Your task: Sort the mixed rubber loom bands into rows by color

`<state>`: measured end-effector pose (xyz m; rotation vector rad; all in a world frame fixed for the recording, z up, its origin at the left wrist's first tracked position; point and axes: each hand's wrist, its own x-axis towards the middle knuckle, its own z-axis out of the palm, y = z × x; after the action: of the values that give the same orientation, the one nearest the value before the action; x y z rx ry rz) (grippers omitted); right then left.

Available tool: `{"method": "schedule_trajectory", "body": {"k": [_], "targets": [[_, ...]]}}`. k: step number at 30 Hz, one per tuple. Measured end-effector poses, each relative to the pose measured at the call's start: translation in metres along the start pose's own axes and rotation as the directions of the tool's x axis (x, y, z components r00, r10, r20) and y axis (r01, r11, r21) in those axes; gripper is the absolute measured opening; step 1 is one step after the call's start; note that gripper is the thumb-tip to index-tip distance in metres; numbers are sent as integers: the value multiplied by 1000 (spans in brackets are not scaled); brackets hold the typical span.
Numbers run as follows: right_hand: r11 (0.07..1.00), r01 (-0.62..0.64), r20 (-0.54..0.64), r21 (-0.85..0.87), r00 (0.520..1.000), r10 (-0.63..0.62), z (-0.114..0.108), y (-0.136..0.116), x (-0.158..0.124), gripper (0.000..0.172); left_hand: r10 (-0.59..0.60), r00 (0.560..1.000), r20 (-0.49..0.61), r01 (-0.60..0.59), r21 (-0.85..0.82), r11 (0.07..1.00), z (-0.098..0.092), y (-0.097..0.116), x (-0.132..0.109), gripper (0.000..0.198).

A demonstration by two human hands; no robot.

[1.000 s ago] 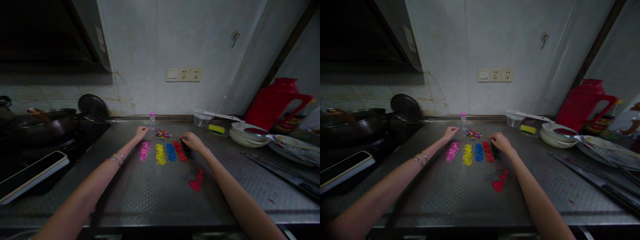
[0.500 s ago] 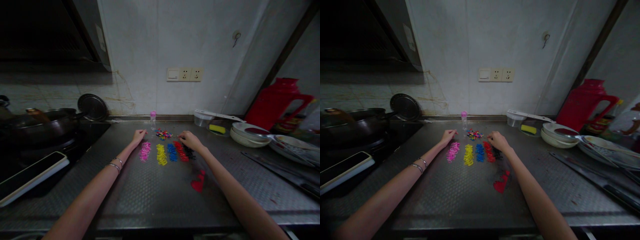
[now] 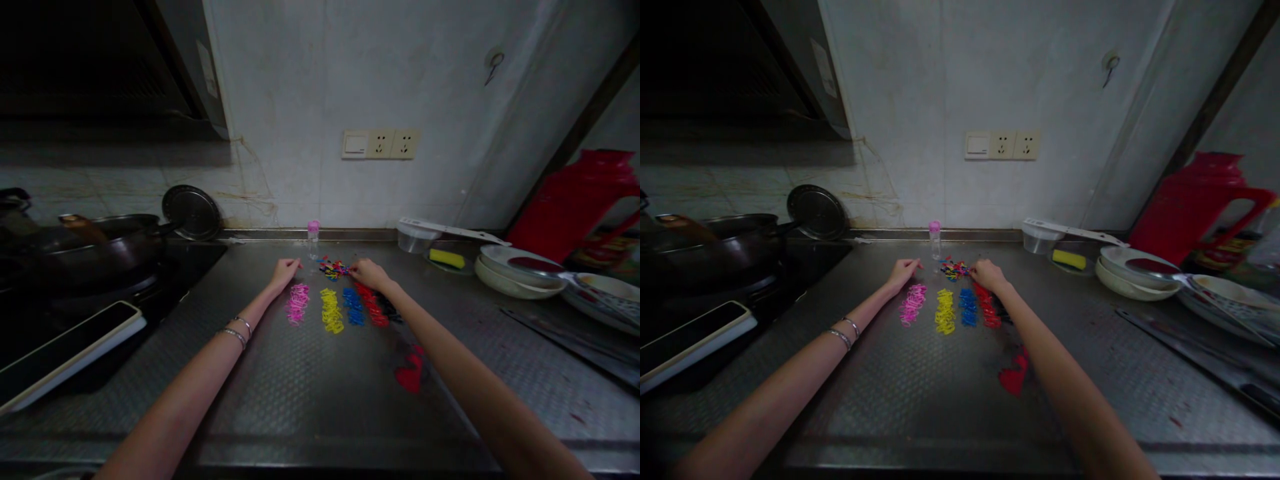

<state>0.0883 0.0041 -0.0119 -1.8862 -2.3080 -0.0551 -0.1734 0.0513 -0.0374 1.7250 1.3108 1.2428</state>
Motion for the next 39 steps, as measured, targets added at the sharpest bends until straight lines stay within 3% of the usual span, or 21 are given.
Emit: {"method": "schedule_trajectory", "body": {"k": [30,39], "targets": [[998,-69,-34,4,997,69,0,-2,3,23,13,1000,5,-13,14,1000,1,-5,2,34],[997,-20,-168,72,985,32,-15,-13,-4,25,-9,1000,-3,9,-25,1000,2,-4,2,33]]}}
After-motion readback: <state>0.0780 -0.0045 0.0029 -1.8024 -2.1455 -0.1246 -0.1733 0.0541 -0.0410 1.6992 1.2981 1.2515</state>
